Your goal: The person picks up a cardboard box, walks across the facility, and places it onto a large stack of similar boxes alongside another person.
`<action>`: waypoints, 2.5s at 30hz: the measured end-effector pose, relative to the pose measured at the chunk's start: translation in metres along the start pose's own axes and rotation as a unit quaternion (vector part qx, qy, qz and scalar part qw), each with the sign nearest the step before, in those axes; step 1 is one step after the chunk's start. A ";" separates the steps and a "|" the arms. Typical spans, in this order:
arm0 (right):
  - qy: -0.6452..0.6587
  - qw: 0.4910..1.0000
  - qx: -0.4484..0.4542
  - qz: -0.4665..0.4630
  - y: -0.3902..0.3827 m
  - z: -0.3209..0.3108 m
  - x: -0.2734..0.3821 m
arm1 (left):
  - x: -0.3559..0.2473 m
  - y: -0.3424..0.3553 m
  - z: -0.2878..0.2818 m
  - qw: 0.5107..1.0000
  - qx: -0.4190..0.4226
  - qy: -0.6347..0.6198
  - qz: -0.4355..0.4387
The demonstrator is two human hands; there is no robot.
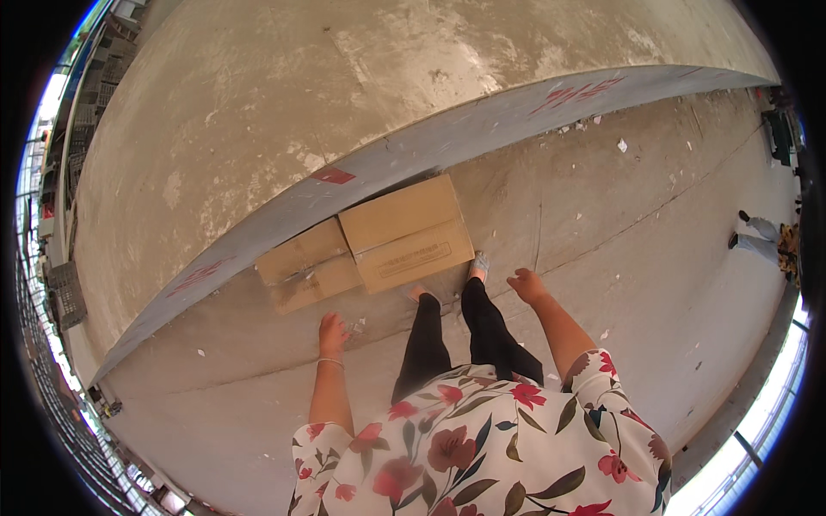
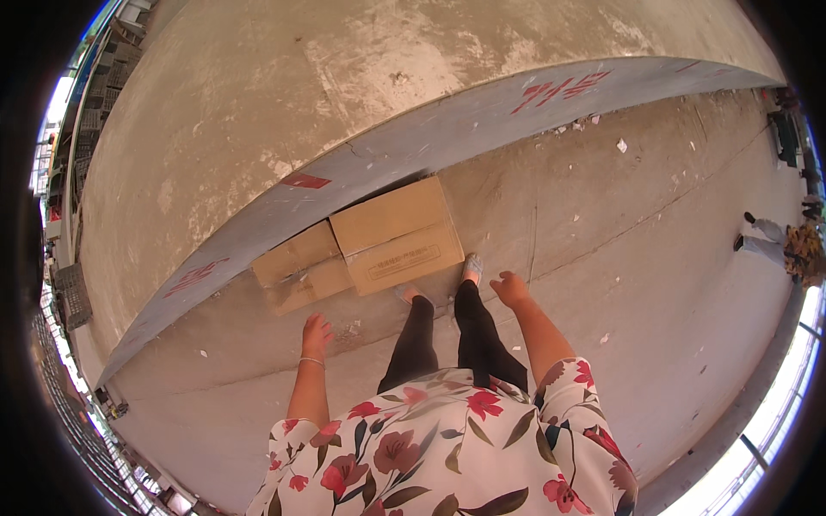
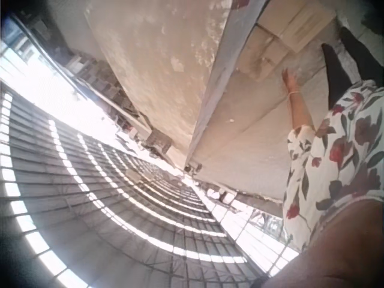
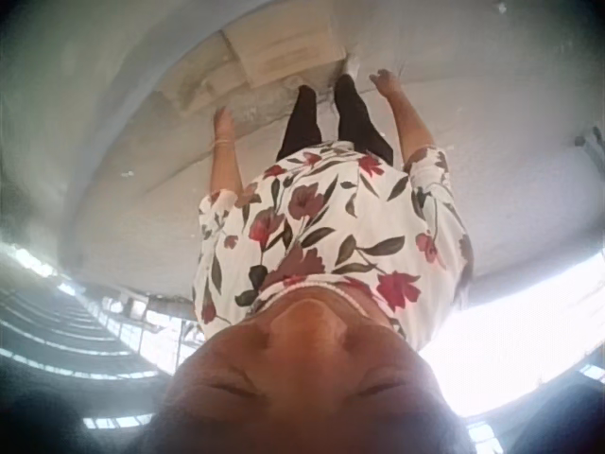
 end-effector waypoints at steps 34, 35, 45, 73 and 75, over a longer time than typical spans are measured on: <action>0.173 0.984 0.023 -0.032 0.182 0.151 0.028 | 0.044 0.243 0.115 0.997 -0.036 0.029 0.064; 0.172 0.984 0.025 -0.028 0.178 0.145 0.025 | 0.044 0.236 0.116 0.999 0.006 0.023 0.048; 0.163 0.986 0.046 0.013 0.100 0.020 0.017 | -0.010 0.095 0.134 0.997 0.080 0.012 0.014; 0.326 0.888 -0.305 0.112 -0.152 -0.248 -0.069 | -0.219 -0.288 0.306 0.818 0.453 0.117 0.335; 0.387 0.850 -0.348 0.085 -0.178 -0.256 -0.062 | -0.230 -0.293 0.312 0.769 0.506 0.150 0.360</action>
Point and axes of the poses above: each hand's wrist, its own y-axis towards the middle knuckle, its own z-axis out of the palm, x = y × z, the point moved 5 cm from there along y, towards the middle knuckle, and after that the axes turned 5 degrees about -x, right-handed, at the moved point
